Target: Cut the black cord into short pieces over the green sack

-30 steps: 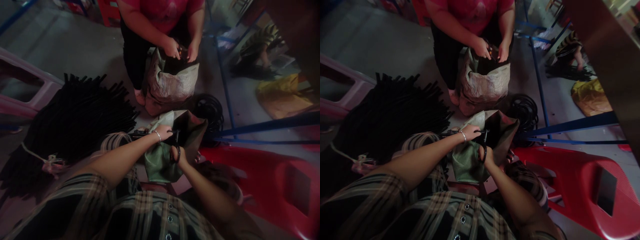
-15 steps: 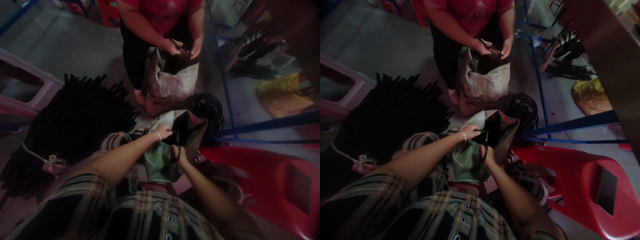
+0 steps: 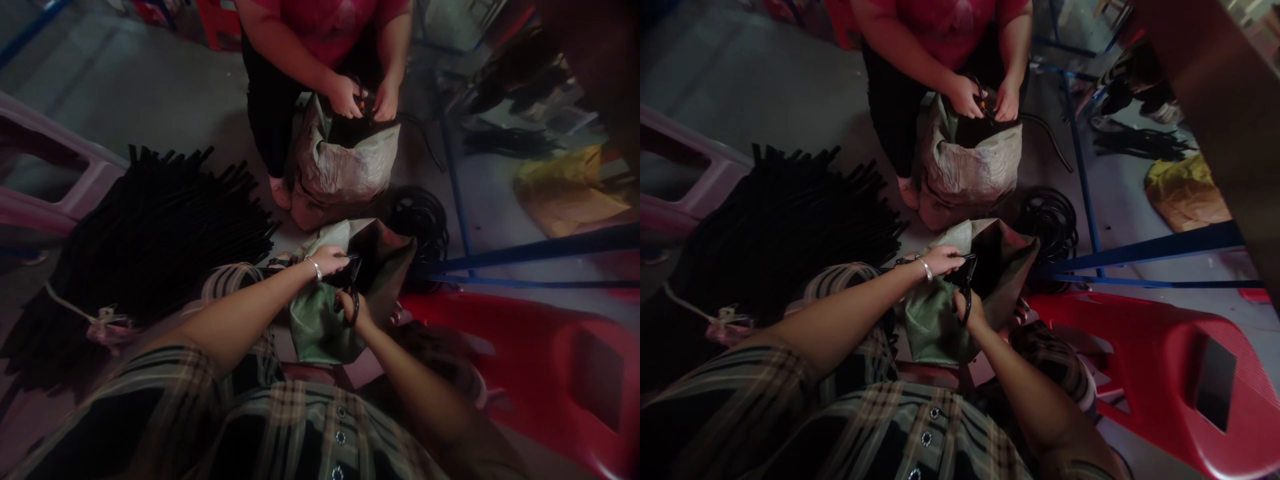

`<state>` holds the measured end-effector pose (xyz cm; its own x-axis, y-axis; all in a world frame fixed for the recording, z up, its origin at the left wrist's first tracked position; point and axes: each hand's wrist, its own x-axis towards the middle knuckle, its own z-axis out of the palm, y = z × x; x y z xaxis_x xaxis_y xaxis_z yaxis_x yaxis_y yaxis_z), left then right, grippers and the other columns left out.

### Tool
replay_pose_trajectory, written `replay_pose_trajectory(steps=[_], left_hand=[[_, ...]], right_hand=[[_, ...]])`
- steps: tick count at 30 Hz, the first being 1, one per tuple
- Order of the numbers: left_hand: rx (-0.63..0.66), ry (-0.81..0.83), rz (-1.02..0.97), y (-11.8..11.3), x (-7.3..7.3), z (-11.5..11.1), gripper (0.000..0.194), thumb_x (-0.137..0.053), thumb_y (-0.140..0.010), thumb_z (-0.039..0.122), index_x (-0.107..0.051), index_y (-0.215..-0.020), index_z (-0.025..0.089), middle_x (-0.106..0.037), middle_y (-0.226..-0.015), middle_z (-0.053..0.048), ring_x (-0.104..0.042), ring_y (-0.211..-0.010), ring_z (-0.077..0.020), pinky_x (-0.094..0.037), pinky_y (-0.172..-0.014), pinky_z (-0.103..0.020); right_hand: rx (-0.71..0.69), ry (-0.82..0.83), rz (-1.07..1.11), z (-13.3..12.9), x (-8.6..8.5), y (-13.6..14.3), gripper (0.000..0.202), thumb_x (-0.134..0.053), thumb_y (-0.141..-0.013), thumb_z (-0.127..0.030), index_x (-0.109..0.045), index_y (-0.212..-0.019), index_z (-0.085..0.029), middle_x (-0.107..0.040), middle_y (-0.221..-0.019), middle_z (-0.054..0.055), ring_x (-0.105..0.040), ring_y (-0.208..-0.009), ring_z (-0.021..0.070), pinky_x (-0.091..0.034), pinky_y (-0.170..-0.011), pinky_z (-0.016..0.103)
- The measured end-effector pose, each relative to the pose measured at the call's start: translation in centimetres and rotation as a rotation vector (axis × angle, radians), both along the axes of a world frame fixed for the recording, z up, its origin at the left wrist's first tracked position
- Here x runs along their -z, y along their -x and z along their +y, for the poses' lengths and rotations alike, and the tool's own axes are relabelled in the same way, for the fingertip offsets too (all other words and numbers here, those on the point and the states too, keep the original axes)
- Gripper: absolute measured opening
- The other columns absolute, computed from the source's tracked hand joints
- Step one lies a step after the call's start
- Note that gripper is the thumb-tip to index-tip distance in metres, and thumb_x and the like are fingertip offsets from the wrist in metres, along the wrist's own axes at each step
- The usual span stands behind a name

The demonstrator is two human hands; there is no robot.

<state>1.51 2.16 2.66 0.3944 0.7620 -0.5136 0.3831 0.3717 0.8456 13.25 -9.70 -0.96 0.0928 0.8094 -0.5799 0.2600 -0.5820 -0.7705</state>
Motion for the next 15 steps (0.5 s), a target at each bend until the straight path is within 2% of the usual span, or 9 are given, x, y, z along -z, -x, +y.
replay_pose_trajectory(steps=[11,15], left_hand=[[-0.046,-0.011,0.013,-0.12,-0.24,-0.03,0.01,-0.057,-0.074,0.023,-0.057,-0.072,0.013,-0.053,-0.054,0.004,-0.039,-0.036,-0.003,-0.027,-0.036,-0.015],[0.03,-0.011,0.03,-0.17,-0.17,-0.33,0.012,-0.06,-0.073,0.025,-0.059,-0.072,0.013,-0.054,-0.054,0.003,-0.041,-0.038,-0.0035,-0.029,-0.037,-0.015]], right_hand=[[-0.011,0.015,-0.024,-0.04,0.03,0.0,0.024,-0.045,-0.076,-0.037,-0.057,-0.075,-0.016,-0.06,-0.063,0.001,-0.053,-0.058,0.0134,-0.04,-0.058,0.023],[-0.04,0.034,-0.031,-0.12,0.01,0.2,0.023,-0.046,-0.076,-0.037,-0.055,-0.071,-0.017,-0.059,-0.061,0.001,-0.054,-0.057,0.0134,-0.04,-0.057,0.023]])
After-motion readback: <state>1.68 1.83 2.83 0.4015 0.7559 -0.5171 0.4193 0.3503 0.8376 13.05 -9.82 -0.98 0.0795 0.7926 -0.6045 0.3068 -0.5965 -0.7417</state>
